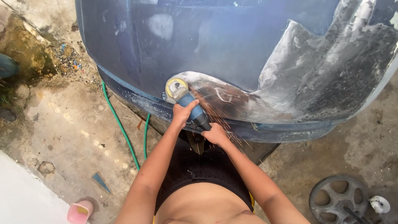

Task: Using a power angle grinder with a sanding disc to strip paint and filler from a car hood.

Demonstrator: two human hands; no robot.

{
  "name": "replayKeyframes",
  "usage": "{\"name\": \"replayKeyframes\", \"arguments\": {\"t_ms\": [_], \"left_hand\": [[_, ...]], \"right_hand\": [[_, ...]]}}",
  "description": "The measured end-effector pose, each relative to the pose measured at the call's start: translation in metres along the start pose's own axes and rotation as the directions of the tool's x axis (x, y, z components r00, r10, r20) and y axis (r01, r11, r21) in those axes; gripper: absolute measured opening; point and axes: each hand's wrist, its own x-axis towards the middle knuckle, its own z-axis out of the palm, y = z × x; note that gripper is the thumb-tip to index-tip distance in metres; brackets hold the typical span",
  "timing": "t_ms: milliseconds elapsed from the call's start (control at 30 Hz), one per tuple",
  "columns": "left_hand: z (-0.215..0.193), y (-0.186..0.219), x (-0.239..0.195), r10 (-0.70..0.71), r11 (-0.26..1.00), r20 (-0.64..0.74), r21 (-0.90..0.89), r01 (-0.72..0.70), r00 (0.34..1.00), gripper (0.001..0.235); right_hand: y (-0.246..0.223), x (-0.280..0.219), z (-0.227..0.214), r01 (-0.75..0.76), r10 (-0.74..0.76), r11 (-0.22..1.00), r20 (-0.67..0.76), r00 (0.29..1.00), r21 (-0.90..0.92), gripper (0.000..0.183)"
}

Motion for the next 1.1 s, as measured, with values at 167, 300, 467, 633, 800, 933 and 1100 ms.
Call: {"name": "replayKeyframes", "arguments": {"t_ms": [167,300,467,633,800,933,1100], "left_hand": [[0.007,0.003,-0.007,-0.061,0.996,0.007,-0.073,0.061,0.998,0.1],[0.012,0.001,-0.002,-0.069,0.989,0.012,-0.13,0.07,0.998,0.104],[-0.001,0.021,-0.027,-0.071,0.996,0.166,-0.034,0.077,0.984,0.113],[0.006,0.023,-0.015,-0.101,0.993,0.092,-0.054,0.106,0.991,0.116],[0.007,0.029,-0.019,-0.048,0.999,0.119,0.003,0.047,0.992,0.112],[0.007,0.019,-0.004,-0.04,0.999,0.076,0.001,0.04,0.996,0.107],[-0.005,0.038,-0.021,-0.038,0.998,0.209,0.065,0.025,0.977,0.109]], "right_hand": [[-0.027,-0.035,-0.035,-0.03,0.03,0.996,-0.004,1.0,-0.083,0.032],[-0.025,-0.035,-0.038,-0.044,0.041,0.997,-0.046,0.998,-0.067,0.032],[0.002,-0.021,-0.023,-0.033,0.033,0.999,-0.033,0.999,-0.019,0.025],[-0.013,-0.015,-0.031,-0.014,0.011,0.994,-0.026,1.0,-0.107,0.028],[-0.004,-0.01,-0.016,-0.034,0.036,0.999,-0.078,0.996,0.022,0.024],[-0.02,-0.018,-0.023,-0.041,0.036,0.998,-0.077,0.996,-0.057,0.025],[-0.024,-0.024,-0.012,-0.061,0.062,0.998,-0.088,0.994,0.013,0.031]]}}
